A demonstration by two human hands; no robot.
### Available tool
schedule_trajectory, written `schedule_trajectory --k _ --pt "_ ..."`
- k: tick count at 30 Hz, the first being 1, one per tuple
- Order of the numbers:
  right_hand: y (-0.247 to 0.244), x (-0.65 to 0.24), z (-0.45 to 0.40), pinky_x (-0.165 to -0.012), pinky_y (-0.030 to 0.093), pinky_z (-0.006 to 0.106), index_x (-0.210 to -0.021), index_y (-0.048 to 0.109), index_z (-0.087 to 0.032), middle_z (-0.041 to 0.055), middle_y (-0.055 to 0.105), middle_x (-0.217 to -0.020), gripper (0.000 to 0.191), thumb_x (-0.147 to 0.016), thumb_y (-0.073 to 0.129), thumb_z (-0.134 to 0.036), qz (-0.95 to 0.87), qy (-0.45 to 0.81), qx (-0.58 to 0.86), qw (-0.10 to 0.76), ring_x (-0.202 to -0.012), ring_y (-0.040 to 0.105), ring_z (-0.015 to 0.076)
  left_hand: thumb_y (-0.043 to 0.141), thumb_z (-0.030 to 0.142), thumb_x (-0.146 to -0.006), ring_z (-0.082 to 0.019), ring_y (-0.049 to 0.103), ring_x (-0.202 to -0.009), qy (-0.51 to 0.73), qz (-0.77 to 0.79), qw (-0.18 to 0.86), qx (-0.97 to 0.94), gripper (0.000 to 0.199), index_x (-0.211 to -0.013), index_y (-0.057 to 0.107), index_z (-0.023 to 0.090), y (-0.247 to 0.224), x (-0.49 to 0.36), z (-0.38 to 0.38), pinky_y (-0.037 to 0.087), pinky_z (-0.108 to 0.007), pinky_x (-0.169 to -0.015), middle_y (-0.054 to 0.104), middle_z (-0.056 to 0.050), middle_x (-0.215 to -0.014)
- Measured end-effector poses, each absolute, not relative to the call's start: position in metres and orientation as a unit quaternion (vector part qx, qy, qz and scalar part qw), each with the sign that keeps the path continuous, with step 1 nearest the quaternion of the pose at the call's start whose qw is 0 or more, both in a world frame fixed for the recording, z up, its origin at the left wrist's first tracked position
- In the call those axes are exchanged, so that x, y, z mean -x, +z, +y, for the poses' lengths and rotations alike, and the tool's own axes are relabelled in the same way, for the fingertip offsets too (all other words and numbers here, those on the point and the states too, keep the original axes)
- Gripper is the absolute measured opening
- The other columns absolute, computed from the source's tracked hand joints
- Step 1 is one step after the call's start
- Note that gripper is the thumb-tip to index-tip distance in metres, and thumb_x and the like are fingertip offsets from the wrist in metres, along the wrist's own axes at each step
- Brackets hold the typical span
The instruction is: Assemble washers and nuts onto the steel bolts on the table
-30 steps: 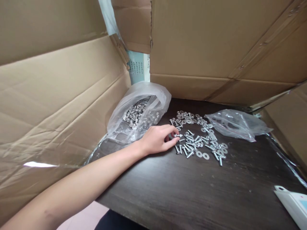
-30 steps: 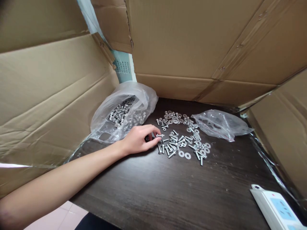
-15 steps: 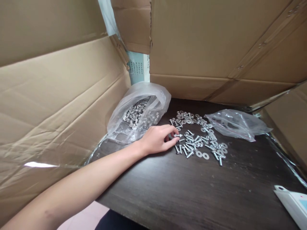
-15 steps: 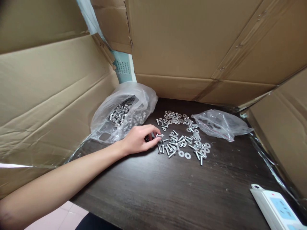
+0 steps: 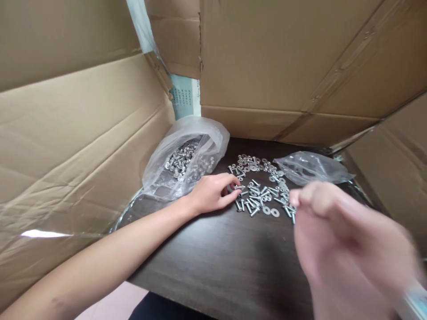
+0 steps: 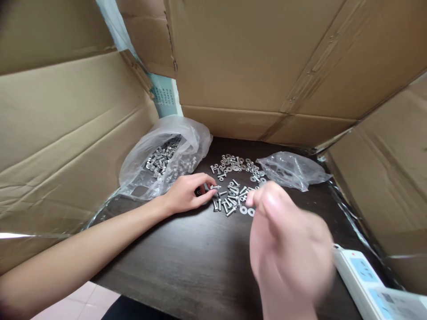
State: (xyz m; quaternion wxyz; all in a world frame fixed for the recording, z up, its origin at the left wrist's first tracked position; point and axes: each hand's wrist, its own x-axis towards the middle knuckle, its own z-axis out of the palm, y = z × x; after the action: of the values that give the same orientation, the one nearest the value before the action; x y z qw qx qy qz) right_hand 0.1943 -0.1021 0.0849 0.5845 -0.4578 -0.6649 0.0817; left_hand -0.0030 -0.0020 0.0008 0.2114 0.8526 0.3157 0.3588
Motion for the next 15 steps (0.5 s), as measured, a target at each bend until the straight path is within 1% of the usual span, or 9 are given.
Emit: schedule_trajectory --k 2,3,4,5,7,9,11,13,15 --pt "0.072 -0.190 -0.065 -0.046 0.029 0.029 -0.059 0.024 -0.021 -0.0030 0.020 -0.054 0.059 -0.102 0.057 -0.042 -0.571 0.050 0.526 0.628 -0.047 0.028 0.0111 0.062 0.035 -0.098 -0.012 0.067 -0.072 0.357 0.315 0.208 -0.854 0.019 -0.105 0.069 0.019 0.001 0.003 -0.002 0.050 -0.026 -0.070 0.073 -0.002 -0.093" --pt "0.063 -0.189 -0.050 -0.043 0.022 0.029 -0.057 0.021 -0.022 -0.0034 0.019 -0.052 0.061 -0.102 0.057 -0.044 -0.572 0.064 0.564 0.593 -0.045 0.022 0.0096 0.062 0.035 -0.098 -0.012 0.067 -0.072 0.357 0.316 0.208 -0.854 0.019 -0.105 0.069 0.018 0.001 0.003 -0.002 0.050 -0.026 -0.070 0.073 -0.002 -0.093" --pt "0.052 -0.190 -0.039 -0.043 0.019 0.029 -0.058 0.019 -0.022 -0.0034 0.020 -0.051 0.060 -0.103 0.053 -0.044 -0.590 0.078 0.575 0.562 -0.045 0.021 0.0089 0.062 0.035 -0.098 -0.012 0.067 -0.071 0.356 0.318 0.210 -0.853 0.019 -0.105 0.069 0.018 0.001 0.002 -0.002 0.050 -0.026 -0.070 0.073 -0.001 -0.092" --pt "0.042 -0.192 -0.032 -0.044 0.022 0.028 -0.059 0.023 -0.022 -0.0032 0.025 -0.052 0.055 -0.104 0.049 -0.041 -0.624 0.085 0.570 0.527 -0.045 0.026 0.0092 0.062 0.035 -0.098 -0.012 0.067 -0.071 0.356 0.322 0.212 -0.851 0.019 -0.104 0.069 0.019 0.001 0.002 -0.002 0.050 -0.026 -0.070 0.073 -0.001 -0.092" --pt "0.024 -0.198 -0.027 -0.048 0.030 0.027 -0.069 0.044 -0.021 -0.0035 0.040 -0.055 0.037 -0.103 0.047 -0.033 -0.692 0.060 0.541 0.474 -0.047 0.037 0.0104 0.063 0.035 -0.098 -0.012 0.067 -0.071 0.359 0.325 0.216 -0.848 0.019 -0.104 0.069 0.019 0.001 0.002 -0.002 0.051 -0.026 -0.070 0.073 -0.001 -0.093" --pt "0.013 -0.204 -0.029 -0.055 0.041 0.027 -0.099 0.061 -0.018 -0.0019 0.057 -0.067 0.016 -0.101 0.045 -0.023 -0.728 0.056 0.517 0.446 -0.053 0.049 0.0123 0.063 0.034 -0.098 -0.012 0.068 -0.072 0.361 0.325 0.217 -0.847 0.018 -0.105 0.068 0.018 0.001 0.002 -0.002 0.051 -0.026 -0.070 0.073 -0.002 -0.094" --pt "0.009 -0.207 -0.034 -0.062 0.047 0.029 -0.115 0.064 -0.017 0.0010 0.061 -0.077 0.027 -0.098 0.043 -0.015 -0.767 0.045 0.474 0.431 -0.063 0.057 0.0147 0.062 0.033 -0.098 -0.012 0.068 -0.073 0.361 0.328 0.213 -0.847 0.017 -0.105 0.068 0.018 0.000 0.002 -0.001 0.051 -0.026 -0.069 0.073 -0.001 -0.093" --pt "0.009 -0.206 -0.039 -0.069 0.051 0.031 -0.122 0.066 -0.015 0.0037 0.061 -0.084 0.035 -0.095 0.044 -0.011 -0.793 0.032 0.447 0.412 -0.072 0.061 0.0165 0.062 0.033 -0.098 -0.013 0.068 -0.074 0.367 0.330 0.206 -0.845 0.017 -0.105 0.068 0.018 -0.001 0.002 0.000 0.051 -0.026 -0.070 0.073 -0.001 -0.092" --pt "0.010 -0.204 -0.041 -0.070 0.053 0.032 -0.125 0.068 -0.014 0.0057 0.062 -0.090 0.039 -0.093 0.045 -0.010 -0.811 0.017 0.439 0.386 -0.075 0.062 0.0169 0.061 0.033 -0.100 -0.013 0.068 -0.076 0.375 0.329 0.203 -0.843 0.018 -0.107 0.067 0.017 -0.002 0.002 0.002 0.052 -0.026 -0.072 0.073 -0.002 -0.093"
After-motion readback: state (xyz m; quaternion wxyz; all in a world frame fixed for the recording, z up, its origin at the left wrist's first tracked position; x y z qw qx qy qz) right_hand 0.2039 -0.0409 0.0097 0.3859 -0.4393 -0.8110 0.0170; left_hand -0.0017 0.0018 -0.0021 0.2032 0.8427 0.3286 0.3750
